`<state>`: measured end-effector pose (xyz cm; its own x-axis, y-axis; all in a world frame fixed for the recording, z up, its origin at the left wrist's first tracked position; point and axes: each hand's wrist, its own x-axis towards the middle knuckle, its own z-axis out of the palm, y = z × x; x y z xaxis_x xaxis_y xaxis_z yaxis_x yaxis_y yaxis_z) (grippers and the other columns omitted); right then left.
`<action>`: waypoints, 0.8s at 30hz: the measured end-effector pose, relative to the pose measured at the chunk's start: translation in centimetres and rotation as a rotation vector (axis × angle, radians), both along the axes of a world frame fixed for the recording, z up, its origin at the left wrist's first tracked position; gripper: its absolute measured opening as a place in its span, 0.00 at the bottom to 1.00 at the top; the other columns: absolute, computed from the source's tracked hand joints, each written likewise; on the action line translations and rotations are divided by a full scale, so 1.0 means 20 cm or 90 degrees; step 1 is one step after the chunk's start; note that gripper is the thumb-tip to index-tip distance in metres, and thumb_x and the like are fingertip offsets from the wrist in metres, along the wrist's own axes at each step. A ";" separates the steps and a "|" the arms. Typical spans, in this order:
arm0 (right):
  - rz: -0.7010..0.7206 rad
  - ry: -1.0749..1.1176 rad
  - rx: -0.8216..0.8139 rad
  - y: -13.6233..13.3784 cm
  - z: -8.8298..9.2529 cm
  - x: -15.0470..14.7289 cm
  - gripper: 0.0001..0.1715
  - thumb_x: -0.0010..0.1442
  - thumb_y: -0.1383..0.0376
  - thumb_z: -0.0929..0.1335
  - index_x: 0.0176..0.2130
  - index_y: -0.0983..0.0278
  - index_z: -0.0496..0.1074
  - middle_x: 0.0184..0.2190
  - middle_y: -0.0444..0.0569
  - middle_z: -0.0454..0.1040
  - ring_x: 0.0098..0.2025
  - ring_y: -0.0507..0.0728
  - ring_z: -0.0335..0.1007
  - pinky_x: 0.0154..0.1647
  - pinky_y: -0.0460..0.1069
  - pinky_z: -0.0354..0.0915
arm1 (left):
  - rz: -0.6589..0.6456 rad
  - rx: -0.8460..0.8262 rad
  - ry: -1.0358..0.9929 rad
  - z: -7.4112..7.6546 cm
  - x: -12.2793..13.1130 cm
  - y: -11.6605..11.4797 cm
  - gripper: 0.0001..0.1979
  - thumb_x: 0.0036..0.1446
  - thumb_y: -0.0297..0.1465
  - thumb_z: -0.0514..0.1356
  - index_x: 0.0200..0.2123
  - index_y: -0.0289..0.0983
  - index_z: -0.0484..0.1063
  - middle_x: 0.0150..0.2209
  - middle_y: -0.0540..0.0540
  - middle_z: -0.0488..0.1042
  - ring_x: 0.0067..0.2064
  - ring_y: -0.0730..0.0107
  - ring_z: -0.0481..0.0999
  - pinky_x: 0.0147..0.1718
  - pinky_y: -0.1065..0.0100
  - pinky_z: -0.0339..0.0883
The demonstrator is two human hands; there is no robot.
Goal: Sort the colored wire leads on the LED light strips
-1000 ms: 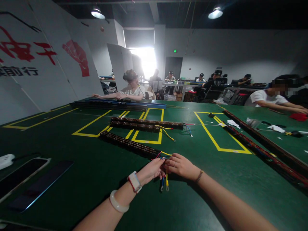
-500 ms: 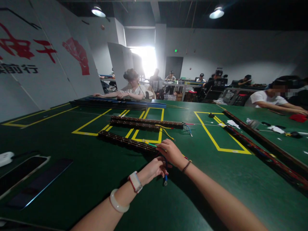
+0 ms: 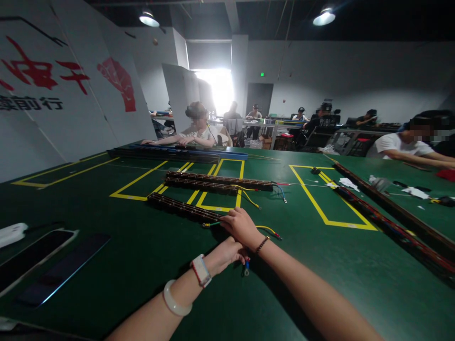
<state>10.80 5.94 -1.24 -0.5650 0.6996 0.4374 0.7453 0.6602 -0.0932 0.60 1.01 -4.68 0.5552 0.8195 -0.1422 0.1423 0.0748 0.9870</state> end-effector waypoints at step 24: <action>-0.074 0.105 0.049 -0.06 0.02 0.18 0.18 0.67 0.58 0.60 0.51 0.62 0.70 0.41 0.52 0.71 0.42 0.57 0.65 0.44 0.51 0.60 | 0.046 -0.059 0.036 0.04 0.01 0.02 0.16 0.56 0.41 0.55 0.41 0.34 0.64 0.25 0.50 0.71 0.18 0.78 0.64 0.18 0.74 0.54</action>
